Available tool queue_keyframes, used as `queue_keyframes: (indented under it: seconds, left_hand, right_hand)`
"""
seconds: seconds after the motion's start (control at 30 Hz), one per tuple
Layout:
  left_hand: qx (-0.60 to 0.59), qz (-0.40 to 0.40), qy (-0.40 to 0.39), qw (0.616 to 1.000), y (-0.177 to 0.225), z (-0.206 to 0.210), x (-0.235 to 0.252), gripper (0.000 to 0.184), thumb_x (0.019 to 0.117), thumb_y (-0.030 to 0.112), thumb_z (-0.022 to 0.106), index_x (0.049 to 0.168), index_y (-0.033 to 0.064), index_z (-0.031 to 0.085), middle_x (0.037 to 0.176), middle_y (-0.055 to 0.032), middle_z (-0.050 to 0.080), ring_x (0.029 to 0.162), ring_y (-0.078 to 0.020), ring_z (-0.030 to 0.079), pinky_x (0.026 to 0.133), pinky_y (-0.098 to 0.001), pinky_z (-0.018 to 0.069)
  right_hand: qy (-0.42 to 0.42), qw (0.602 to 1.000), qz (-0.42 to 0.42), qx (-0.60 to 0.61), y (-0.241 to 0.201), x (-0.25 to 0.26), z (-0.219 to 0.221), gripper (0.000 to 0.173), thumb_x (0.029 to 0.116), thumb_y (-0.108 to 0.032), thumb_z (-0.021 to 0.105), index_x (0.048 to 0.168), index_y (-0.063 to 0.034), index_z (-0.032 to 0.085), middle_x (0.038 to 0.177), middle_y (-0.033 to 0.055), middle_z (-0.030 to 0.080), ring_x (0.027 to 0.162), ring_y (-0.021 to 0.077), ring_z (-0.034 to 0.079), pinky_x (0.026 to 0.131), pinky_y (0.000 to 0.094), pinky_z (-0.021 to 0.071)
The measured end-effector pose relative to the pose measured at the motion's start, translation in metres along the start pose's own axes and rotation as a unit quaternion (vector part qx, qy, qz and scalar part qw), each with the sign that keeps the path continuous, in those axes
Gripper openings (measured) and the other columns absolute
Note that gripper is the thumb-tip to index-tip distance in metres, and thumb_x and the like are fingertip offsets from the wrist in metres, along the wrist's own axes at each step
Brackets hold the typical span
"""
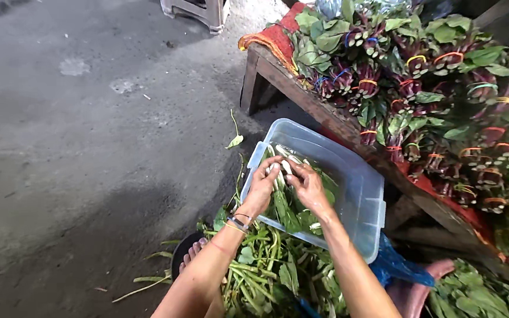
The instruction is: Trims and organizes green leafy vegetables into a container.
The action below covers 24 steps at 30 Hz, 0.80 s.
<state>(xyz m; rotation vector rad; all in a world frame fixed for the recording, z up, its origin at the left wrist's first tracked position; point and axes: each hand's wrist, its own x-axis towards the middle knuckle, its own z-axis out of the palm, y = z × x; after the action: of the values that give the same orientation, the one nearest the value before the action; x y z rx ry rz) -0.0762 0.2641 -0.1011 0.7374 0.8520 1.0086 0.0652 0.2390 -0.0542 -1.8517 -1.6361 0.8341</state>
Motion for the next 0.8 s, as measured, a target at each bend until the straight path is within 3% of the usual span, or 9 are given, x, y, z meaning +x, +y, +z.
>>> queue_keyframes:
  seconds: [0.07, 0.13, 0.27, 0.37, 0.43, 0.57, 0.67, 0.73, 0.8]
  left_hand:
    - [-0.012, -0.004, 0.017, 1.000, -0.001, 0.000, 0.001, 0.029, 0.1089, 0.013, 0.044, 0.132, 0.0093, 0.061, 0.125, -0.0075, 0.066, 0.110, -0.0181, 0.064, 0.093, -0.0386, 0.0541]
    - [-0.017, -0.004, 0.013, 1.000, -0.002, -0.001, 0.001, 0.030, 0.1078, 0.011, 0.047, 0.135, 0.0075, 0.058, 0.127, -0.0088, 0.066, 0.113, -0.0187, 0.063, 0.096, -0.0389, 0.0527]
    - [-0.013, -0.038, 0.002, 0.999, 0.000, 0.001, -0.002, 0.064, 0.0956, -0.002, 0.064, 0.152, -0.0006, 0.032, 0.125, -0.0156, 0.068, 0.109, -0.0173, 0.068, 0.095, -0.0334, 0.0549]
    - [-0.015, -0.053, 0.027, 0.998, 0.002, 0.004, -0.004, 0.050, 0.0962, -0.002, 0.062, 0.141, -0.0041, 0.040, 0.114, -0.0148, 0.069, 0.103, -0.0172, 0.068, 0.092, -0.0333, 0.0556]
    - [-0.015, -0.060, 0.037, 0.997, 0.001, 0.005, -0.005, 0.045, 0.0976, 0.000, 0.062, 0.138, -0.0043, 0.043, 0.110, -0.0159, 0.069, 0.098, -0.0191, 0.070, 0.088, -0.0341, 0.0578]
    - [-0.044, -0.073, 0.026, 0.996, 0.002, 0.004, -0.007, 0.050, 0.0947, -0.004, 0.064, 0.139, -0.0046, 0.041, 0.104, -0.0168, 0.070, 0.090, -0.0224, 0.072, 0.083, -0.0356, 0.0605]
    - [-0.040, -0.078, 0.017, 0.996, 0.003, 0.003, -0.008, 0.055, 0.0914, -0.005, 0.066, 0.139, -0.0049, 0.040, 0.115, -0.0170, 0.071, 0.099, -0.0212, 0.071, 0.089, -0.0352, 0.0586]
    - [-0.034, -0.088, 0.009, 0.995, 0.006, 0.001, -0.008, 0.056, 0.0900, -0.002, 0.068, 0.140, -0.0044, 0.043, 0.125, -0.0160, 0.068, 0.108, -0.0198, 0.068, 0.094, -0.0347, 0.0556]
    - [-0.034, -0.081, -0.005, 0.996, 0.008, 0.000, -0.009, 0.043, 0.0911, -0.002, 0.064, 0.133, -0.0046, 0.054, 0.119, -0.0140, 0.071, 0.105, -0.0190, 0.069, 0.093, -0.0346, 0.0555]
  right_hand:
    - [0.079, 0.997, 0.005, 0.013, -0.001, -0.008, 0.009, 0.041, 0.0964, -0.010, 0.067, 0.134, 0.0025, 0.057, 0.106, 0.0166, 0.070, 0.092, 0.0222, 0.071, 0.085, 0.0382, 0.0588]
    - [0.130, 0.991, 0.000, 0.021, -0.001, -0.015, 0.021, 0.032, 0.0929, -0.010, 0.071, 0.120, 0.0046, 0.062, 0.104, 0.0171, 0.071, 0.095, 0.0233, 0.071, 0.087, 0.0399, 0.0579]
    - [0.127, 0.991, -0.032, 0.035, 0.004, -0.024, 0.034, 0.019, 0.0942, -0.010, 0.068, 0.109, 0.0002, 0.075, 0.108, 0.0133, 0.074, 0.102, 0.0166, 0.071, 0.092, 0.0313, 0.0576]
    - [0.042, 0.996, -0.053, 0.053, 0.013, -0.014, 0.010, 0.021, 0.0960, -0.013, 0.066, 0.108, 0.0001, 0.077, 0.117, 0.0156, 0.072, 0.114, 0.0215, 0.067, 0.101, 0.0370, 0.0533]
    - [0.064, 0.995, -0.056, 0.057, 0.028, 0.009, -0.005, 0.019, 0.0964, -0.013, 0.065, 0.103, -0.0001, 0.078, 0.110, 0.0150, 0.074, 0.110, 0.0242, 0.068, 0.100, 0.0436, 0.0531]
    - [0.092, 0.992, 0.037, -0.075, 0.084, 0.084, -0.005, 0.028, 0.1025, -0.009, 0.058, 0.126, 0.0032, 0.066, 0.125, 0.0229, 0.067, 0.118, 0.0363, 0.065, 0.105, 0.0532, 0.0495]
    - [-0.020, 0.973, 0.070, -0.220, 0.140, 0.101, 0.029, 0.043, 0.1076, -0.025, 0.049, 0.141, 0.0003, 0.058, 0.142, 0.0245, 0.057, 0.135, 0.0415, 0.053, 0.113, 0.0598, 0.0393]
    - [-0.084, 0.955, 0.097, -0.268, 0.146, 0.094, 0.043, 0.046, 0.1053, -0.019, 0.050, 0.146, 0.0019, 0.052, 0.152, 0.0259, 0.047, 0.142, 0.0439, 0.043, 0.116, 0.0613, 0.0350]
    - [-0.137, 0.947, 0.094, -0.276, 0.146, 0.088, 0.046, 0.048, 0.0996, -0.010, 0.057, 0.145, 0.0053, 0.051, 0.152, 0.0284, 0.045, 0.142, 0.0457, 0.042, 0.116, 0.0588, 0.0368]
